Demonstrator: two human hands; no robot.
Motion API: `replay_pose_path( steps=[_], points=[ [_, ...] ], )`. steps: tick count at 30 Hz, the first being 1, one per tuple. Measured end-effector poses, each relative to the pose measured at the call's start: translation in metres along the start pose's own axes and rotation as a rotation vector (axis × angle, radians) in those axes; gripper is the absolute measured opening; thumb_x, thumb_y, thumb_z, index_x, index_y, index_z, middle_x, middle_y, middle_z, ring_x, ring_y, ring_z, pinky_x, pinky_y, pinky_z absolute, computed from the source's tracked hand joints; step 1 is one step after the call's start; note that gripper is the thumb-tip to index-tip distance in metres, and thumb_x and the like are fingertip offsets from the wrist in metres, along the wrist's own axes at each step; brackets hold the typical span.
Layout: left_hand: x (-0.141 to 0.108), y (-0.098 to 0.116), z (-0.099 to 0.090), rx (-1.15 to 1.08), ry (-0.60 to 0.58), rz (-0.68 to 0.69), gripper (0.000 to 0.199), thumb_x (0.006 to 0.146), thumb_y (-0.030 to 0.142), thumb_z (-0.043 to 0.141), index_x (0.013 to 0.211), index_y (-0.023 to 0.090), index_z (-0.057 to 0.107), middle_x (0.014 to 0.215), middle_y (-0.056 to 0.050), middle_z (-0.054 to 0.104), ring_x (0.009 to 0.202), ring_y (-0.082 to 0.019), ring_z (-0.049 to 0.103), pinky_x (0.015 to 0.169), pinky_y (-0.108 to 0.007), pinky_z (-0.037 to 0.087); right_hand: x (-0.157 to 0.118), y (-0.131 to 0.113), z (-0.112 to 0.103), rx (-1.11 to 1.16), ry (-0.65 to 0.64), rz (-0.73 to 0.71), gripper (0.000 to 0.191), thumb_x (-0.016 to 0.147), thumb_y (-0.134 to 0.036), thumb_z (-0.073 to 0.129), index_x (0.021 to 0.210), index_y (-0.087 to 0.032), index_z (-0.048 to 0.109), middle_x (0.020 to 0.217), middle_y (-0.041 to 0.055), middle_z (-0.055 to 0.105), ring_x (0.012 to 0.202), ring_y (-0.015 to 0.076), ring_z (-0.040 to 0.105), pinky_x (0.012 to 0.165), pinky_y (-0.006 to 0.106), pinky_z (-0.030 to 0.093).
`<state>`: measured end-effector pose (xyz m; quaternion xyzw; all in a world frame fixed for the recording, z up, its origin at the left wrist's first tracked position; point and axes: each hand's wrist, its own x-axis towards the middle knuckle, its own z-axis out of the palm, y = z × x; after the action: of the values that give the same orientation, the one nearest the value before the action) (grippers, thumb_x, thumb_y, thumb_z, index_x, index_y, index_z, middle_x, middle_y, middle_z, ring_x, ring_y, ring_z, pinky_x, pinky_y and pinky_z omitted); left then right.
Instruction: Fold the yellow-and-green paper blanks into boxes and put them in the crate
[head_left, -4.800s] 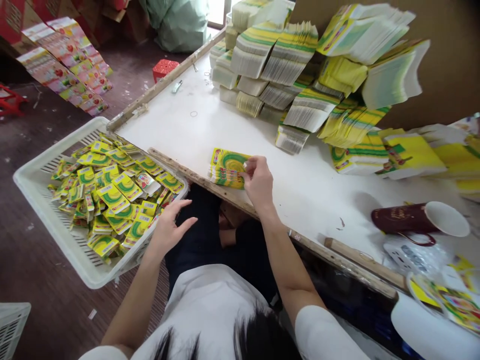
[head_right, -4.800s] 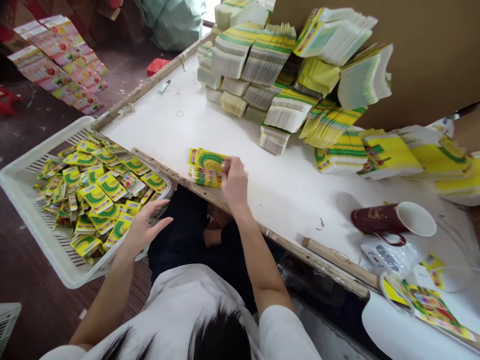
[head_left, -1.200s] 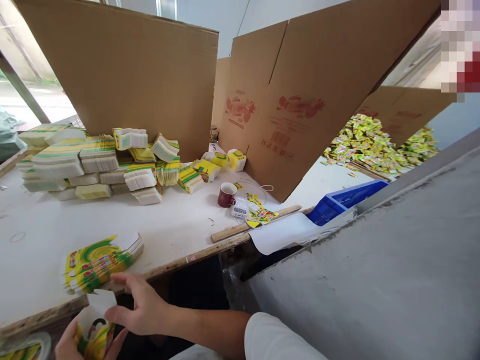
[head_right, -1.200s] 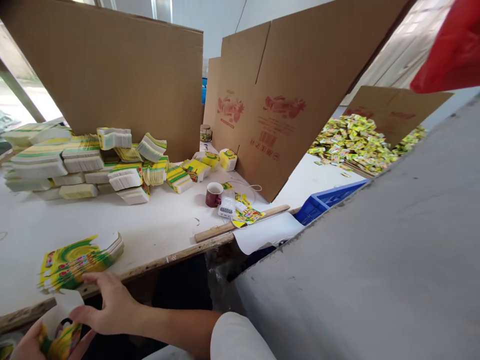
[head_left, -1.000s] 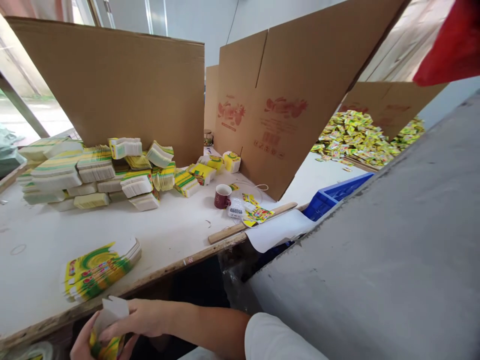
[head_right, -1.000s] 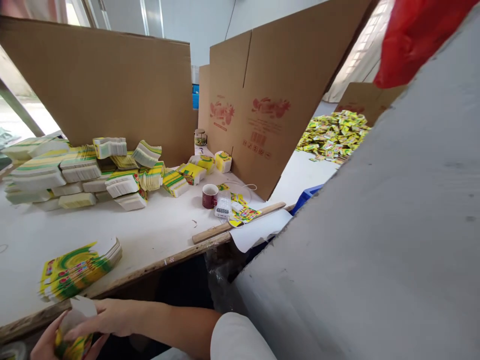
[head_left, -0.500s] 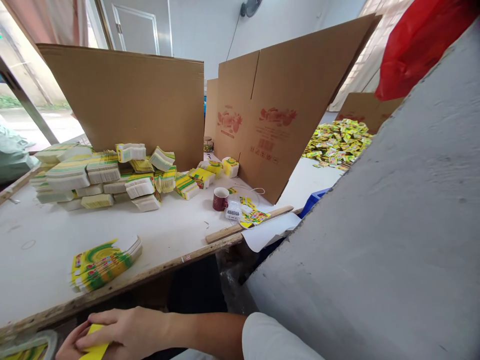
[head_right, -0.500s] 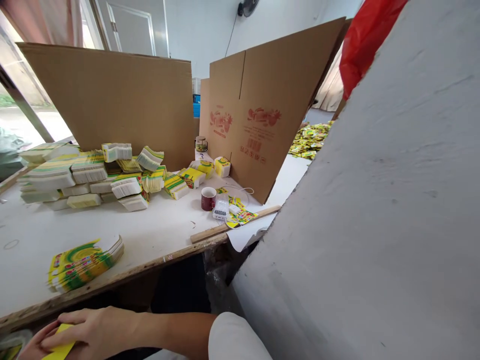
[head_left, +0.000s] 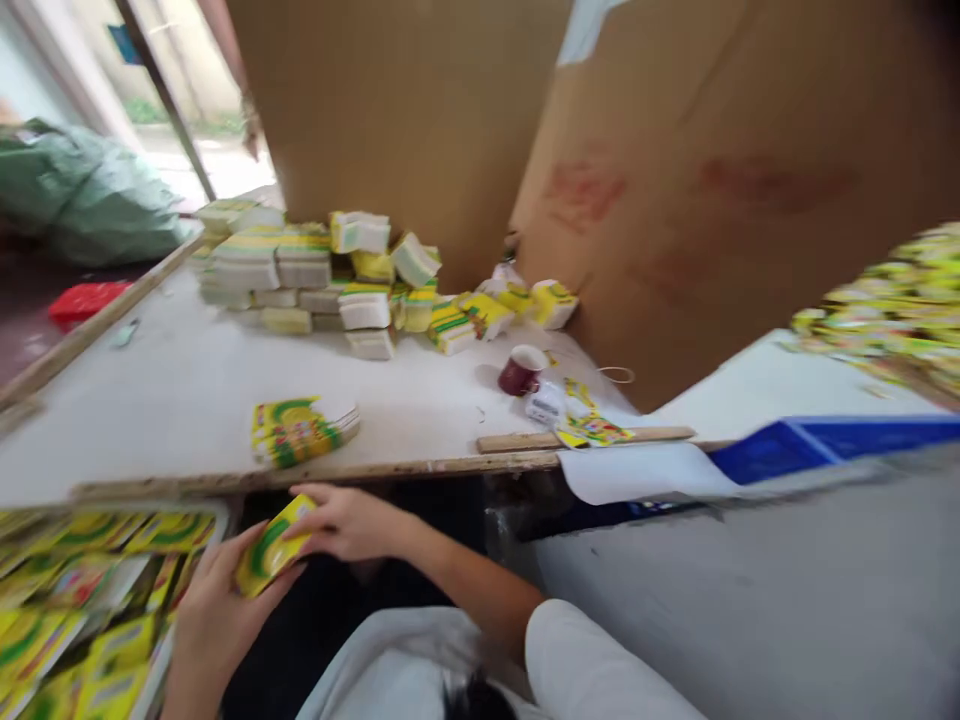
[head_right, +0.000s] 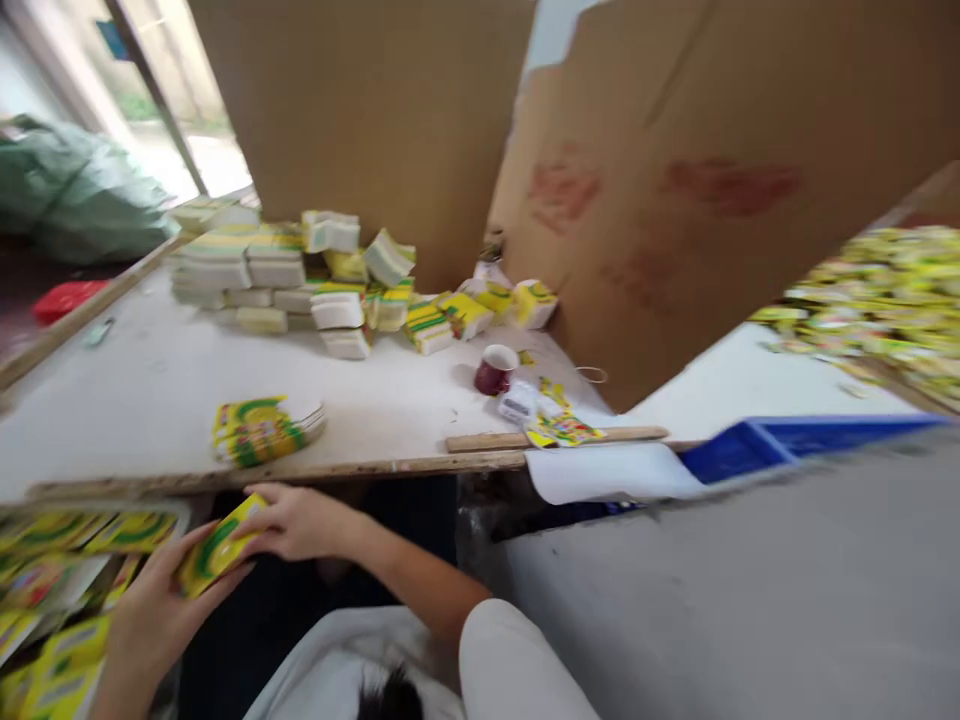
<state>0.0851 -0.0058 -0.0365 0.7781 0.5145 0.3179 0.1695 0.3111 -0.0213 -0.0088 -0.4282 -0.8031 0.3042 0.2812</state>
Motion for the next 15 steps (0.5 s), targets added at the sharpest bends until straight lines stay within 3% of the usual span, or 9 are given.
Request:
replay_pose_path(
  steps=[3, 6, 10, 12, 15],
  points=[
    [0.001, 0.011, -0.008, -0.009, -0.096, 0.005, 0.055, 0.073, 0.052, 0.078, 0.118, 0.025, 0.063, 0.110, -0.009, 0.071, 0.102, -0.032, 0.068, 0.091, -0.048, 0.057, 0.006, 0.007, -0.002, 0.143, 0.025, -0.024, 0.027, 0.088, -0.029, 0.072, 0.112, -0.017, 0.076, 0.146, 0.0162, 0.054, 0.138, 0.0205, 0.051, 0.112, 0.031, 0.041],
    [0.004, 0.020, -0.012, 0.070, -0.048, 0.001, 0.049, 0.078, 0.048, 0.076, 0.120, 0.028, 0.060, 0.112, -0.010, 0.070, 0.106, -0.031, 0.067, 0.095, -0.051, 0.056, 0.014, 0.007, 0.016, 0.257, 0.174, 0.087, 0.022, 0.085, -0.023, 0.074, 0.106, -0.021, 0.078, 0.144, 0.0138, 0.056, 0.137, 0.0222, 0.053, 0.111, 0.035, 0.044],
    [0.001, 0.015, -0.025, 0.138, -0.022, -0.037, 0.051, 0.080, 0.049, 0.075, 0.122, 0.025, 0.059, 0.112, -0.011, 0.067, 0.107, -0.030, 0.065, 0.094, -0.049, 0.056, 0.022, 0.000, 0.034, 0.358, 0.237, 0.069, 0.058, 0.083, -0.023, 0.075, 0.137, -0.021, 0.058, 0.149, 0.0160, 0.053, 0.139, 0.0233, 0.051, 0.112, 0.039, 0.045],
    [-0.005, -0.001, -0.044, 0.205, 0.051, -0.116, 0.055, 0.079, 0.053, 0.073, 0.122, 0.021, 0.060, 0.112, -0.011, 0.067, 0.107, -0.032, 0.065, 0.095, -0.051, 0.054, 0.028, 0.004, 0.025, 0.394, 0.264, 0.018, 0.071, 0.081, -0.030, 0.078, 0.145, -0.019, 0.049, 0.144, 0.0165, 0.057, 0.133, 0.0230, 0.056, 0.108, 0.037, 0.049],
    [-0.019, -0.034, -0.082, 0.516, 0.315, -0.360, 0.077, 0.073, 0.064, 0.073, 0.130, 0.014, 0.058, 0.120, -0.016, 0.065, 0.113, -0.043, 0.060, 0.099, -0.064, 0.046, 0.047, 0.024, -0.005, 0.259, 0.419, 0.068, 0.048, 0.089, -0.033, 0.069, 0.134, -0.020, 0.059, 0.127, 0.0126, 0.068, 0.121, 0.0228, 0.063, 0.104, 0.039, 0.050]
  ],
)
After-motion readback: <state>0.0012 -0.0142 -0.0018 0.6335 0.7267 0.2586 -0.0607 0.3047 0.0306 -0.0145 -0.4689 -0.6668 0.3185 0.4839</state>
